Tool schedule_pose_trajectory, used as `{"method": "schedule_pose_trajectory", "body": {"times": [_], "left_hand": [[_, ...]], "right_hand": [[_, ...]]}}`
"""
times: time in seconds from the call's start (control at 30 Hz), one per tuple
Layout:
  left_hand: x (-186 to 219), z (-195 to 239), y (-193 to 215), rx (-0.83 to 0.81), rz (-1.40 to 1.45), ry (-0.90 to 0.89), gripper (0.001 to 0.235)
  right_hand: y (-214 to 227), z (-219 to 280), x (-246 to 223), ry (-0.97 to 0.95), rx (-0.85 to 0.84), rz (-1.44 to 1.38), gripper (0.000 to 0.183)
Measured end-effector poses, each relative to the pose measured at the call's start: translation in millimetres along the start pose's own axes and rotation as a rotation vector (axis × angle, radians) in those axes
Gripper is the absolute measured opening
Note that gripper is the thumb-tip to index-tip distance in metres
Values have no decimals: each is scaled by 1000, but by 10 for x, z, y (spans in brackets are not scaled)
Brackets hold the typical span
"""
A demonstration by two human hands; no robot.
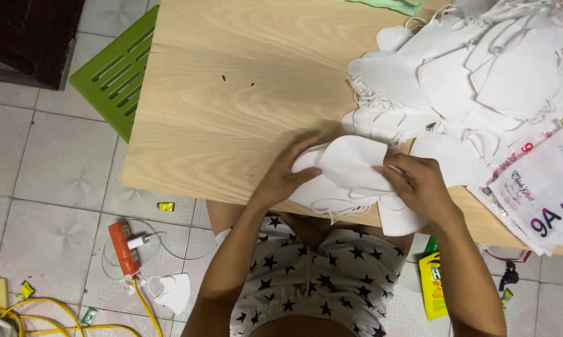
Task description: Folding white face masks and placing them into individual plastic packaging bags.
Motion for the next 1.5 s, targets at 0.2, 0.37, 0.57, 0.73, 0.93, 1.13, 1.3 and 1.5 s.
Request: {"method": "schedule_pose_trajectory", "body": {"times": [0.2, 0.37, 0.57, 0.73, 0.93, 1.13, 1.3, 1.5], "left_hand": [[10, -31, 26, 17, 35, 42, 52], [-100, -37, 16, 32, 24, 77, 50], [-215, -37, 29, 53, 25, 98, 44], [-498, 3, 111, 18, 63, 82, 46], [-295, -5, -7, 46, 36, 60, 45], [-300, -4, 40, 38, 26, 54, 37], [40, -54, -174, 6, -266, -261, 31], [377, -99, -276, -50, -461, -373, 35]], "right_hand": [[18, 61, -70, -45, -44, 1, 7], [-98, -28, -258, -24, -143, -53, 15], [-224, -93, -286, 10, -137, -72, 15], [-379, -163, -185, -138, -8, -106, 14], [-512, -201, -108, -156, 31, -165, 15], [-521, -124, 0, -194, 104, -72, 37], [-291, -192, -442, 19, 113, 301, 60], [-591, -254, -133, -54, -86, 420, 38]]}}
Point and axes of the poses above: each hand's wrist, its own z-axis away from the middle knuckle, its own y-axis out of the back of the hand, x = y × z, the point moved 2 cm from there along -z, towards the middle knuckle, and after that the axes turned 15 degrees about -x, right-handed, at the moved point
